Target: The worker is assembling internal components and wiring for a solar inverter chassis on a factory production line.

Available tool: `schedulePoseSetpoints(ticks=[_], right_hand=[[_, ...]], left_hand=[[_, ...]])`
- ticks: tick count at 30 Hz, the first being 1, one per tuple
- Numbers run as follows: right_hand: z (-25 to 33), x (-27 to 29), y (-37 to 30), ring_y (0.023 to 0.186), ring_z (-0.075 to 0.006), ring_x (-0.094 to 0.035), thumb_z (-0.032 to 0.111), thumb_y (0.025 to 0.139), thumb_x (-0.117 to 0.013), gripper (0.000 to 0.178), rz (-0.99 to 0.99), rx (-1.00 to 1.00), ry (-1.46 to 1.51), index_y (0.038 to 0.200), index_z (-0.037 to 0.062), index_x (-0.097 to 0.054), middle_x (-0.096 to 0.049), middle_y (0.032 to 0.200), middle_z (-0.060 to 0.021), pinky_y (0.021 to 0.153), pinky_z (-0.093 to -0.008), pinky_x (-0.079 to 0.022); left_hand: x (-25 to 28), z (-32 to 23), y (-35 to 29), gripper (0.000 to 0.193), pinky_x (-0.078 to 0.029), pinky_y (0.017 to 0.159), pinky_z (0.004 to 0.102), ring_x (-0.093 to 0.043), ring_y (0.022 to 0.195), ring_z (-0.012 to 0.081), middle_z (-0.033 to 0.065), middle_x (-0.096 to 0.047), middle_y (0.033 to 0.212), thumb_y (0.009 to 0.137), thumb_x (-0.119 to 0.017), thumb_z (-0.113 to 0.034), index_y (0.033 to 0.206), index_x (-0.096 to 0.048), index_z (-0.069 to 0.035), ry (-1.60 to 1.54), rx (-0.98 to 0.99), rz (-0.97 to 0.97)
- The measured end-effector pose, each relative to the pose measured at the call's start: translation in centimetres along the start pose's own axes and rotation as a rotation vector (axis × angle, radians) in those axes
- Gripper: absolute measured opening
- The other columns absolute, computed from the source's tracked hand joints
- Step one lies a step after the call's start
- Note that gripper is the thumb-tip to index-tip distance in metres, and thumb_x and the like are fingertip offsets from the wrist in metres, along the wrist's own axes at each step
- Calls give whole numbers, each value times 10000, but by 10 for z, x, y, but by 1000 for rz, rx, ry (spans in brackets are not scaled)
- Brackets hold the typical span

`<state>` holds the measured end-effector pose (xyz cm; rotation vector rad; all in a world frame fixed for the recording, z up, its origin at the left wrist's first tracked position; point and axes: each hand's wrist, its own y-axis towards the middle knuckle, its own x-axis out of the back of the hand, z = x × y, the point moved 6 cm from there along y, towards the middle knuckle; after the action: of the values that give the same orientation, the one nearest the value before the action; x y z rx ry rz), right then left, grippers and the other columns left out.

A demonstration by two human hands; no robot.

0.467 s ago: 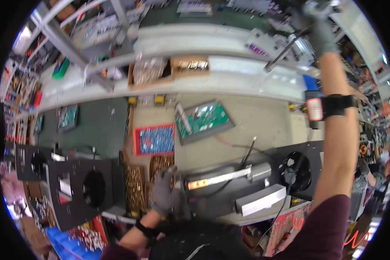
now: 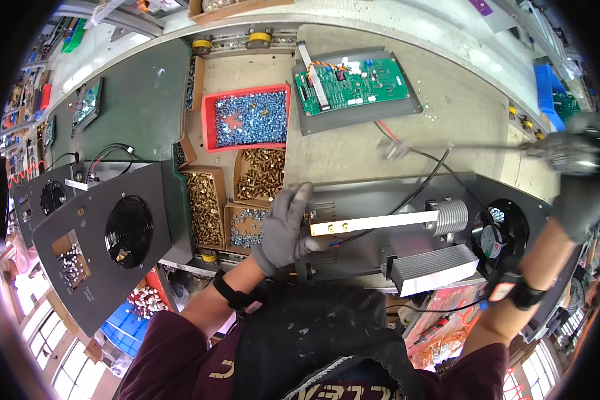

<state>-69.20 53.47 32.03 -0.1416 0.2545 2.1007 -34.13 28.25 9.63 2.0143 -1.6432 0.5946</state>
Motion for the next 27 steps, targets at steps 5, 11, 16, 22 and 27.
schedulePoseSetpoints(ticks=[5,11,16,22,27], right_hand=[[-175,17,-84,1022,-262,-608,139,931,-570,277,-466,-434,473,1142,-40,-563,-619,1083,-135,937,-415,-519],[-218,7,-131,943,-249,-621,117,932,-554,213,-733,-509,420,1080,-37,-554,-622,1012,-122,872,-373,-557],[-223,12,-142,903,-234,-617,117,920,-572,222,-806,-552,399,1066,-50,-550,-615,975,-135,866,-371,-561],[-227,12,-142,891,-235,-620,93,917,-568,203,-855,-538,405,1059,-51,-543,-615,975,-144,843,-383,-571],[-234,13,-142,860,-253,-636,85,920,-558,191,-904,-637,312,1051,-52,-542,-622,963,-150,814,-386,-579]], left_hand=[[-10,7,4,936,-442,885,475,-540,1047,408,237,-532,1155,817,-479,-731,1343,-391,39,-1,42,-140],[-16,9,6,864,-398,927,483,-537,1078,388,211,-555,1142,826,-472,-726,1281,-460,8,36,66,-176],[-16,9,8,753,-409,909,478,-558,1040,386,206,-568,1121,874,-459,-659,1248,-487,-5,23,43,-195],[-18,11,8,712,-474,872,457,-582,1004,396,225,-574,1097,882,-529,-604,1243,-486,7,17,18,-188],[-20,11,9,685,-479,863,461,-578,1013,399,223,-566,1078,884,-531,-600,1208,-493,2,-31,8,-191]])
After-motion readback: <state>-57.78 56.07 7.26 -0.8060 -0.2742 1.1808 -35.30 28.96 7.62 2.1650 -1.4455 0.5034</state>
